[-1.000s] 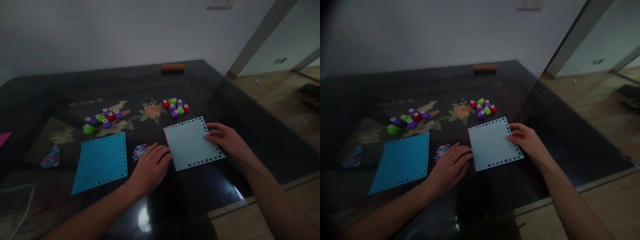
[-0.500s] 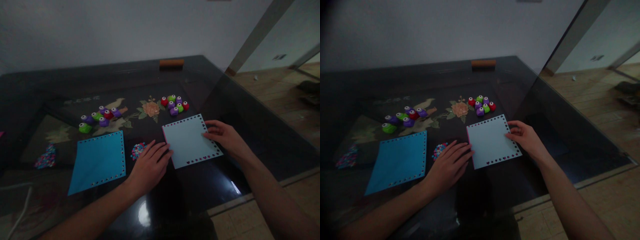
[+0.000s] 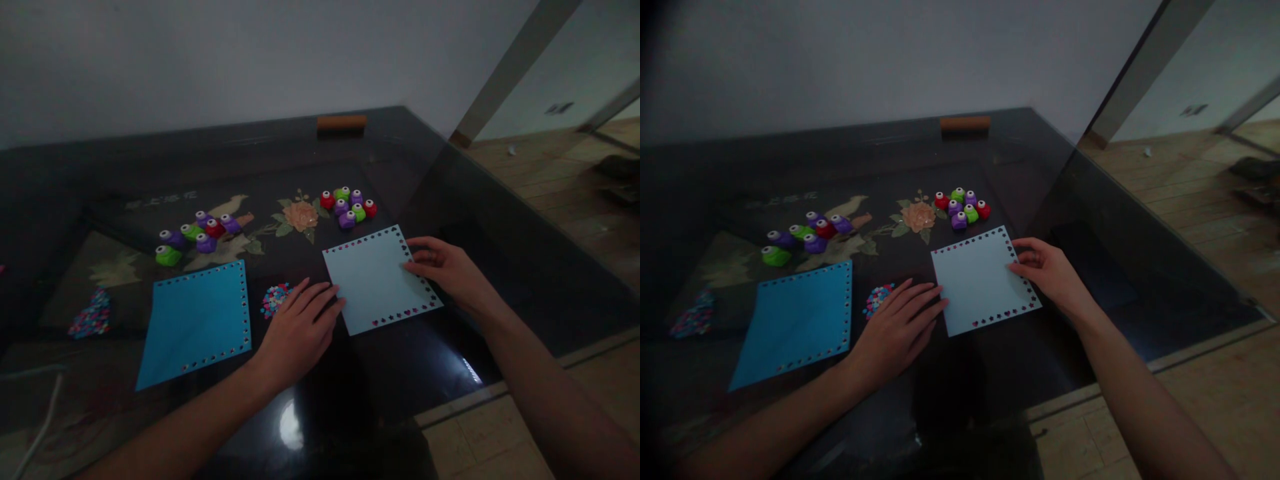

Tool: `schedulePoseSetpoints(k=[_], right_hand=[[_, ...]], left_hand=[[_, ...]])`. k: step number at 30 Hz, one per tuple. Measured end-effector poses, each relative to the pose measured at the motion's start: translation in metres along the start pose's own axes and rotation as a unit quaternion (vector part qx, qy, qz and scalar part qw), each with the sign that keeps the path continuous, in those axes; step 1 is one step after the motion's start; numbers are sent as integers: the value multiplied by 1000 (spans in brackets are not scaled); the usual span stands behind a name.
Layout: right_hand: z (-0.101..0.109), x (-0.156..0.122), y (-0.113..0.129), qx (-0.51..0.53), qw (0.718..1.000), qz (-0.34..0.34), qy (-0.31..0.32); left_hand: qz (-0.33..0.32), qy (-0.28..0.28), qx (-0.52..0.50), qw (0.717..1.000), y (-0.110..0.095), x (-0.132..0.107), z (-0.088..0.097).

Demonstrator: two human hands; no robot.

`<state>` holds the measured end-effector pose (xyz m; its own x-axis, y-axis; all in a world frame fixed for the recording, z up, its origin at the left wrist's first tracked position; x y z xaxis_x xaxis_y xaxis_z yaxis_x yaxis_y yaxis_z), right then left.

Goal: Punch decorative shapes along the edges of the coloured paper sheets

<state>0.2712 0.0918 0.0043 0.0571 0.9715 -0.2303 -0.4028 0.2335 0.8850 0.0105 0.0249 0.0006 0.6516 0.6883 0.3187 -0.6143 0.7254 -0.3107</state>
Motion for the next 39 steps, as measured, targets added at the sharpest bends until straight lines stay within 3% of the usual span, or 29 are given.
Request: schedulePoseSetpoints(k=[39], right_hand=[[0, 0, -1, -27, 1000, 10, -8]], left_hand=[[9, 0, 3, 1000, 0, 1, 0]])
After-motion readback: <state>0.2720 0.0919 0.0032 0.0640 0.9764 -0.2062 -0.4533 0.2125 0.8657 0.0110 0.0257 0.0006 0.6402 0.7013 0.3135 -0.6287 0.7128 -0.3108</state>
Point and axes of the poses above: each hand's wrist, its own x-axis towards the middle knuckle, its own z-axis out of the back of the hand, y = z × x, the point moved 3 cm from there along x, towards the middle knuckle, and after that the axes turned 6 degrees about -x, right-handed, at the moved point
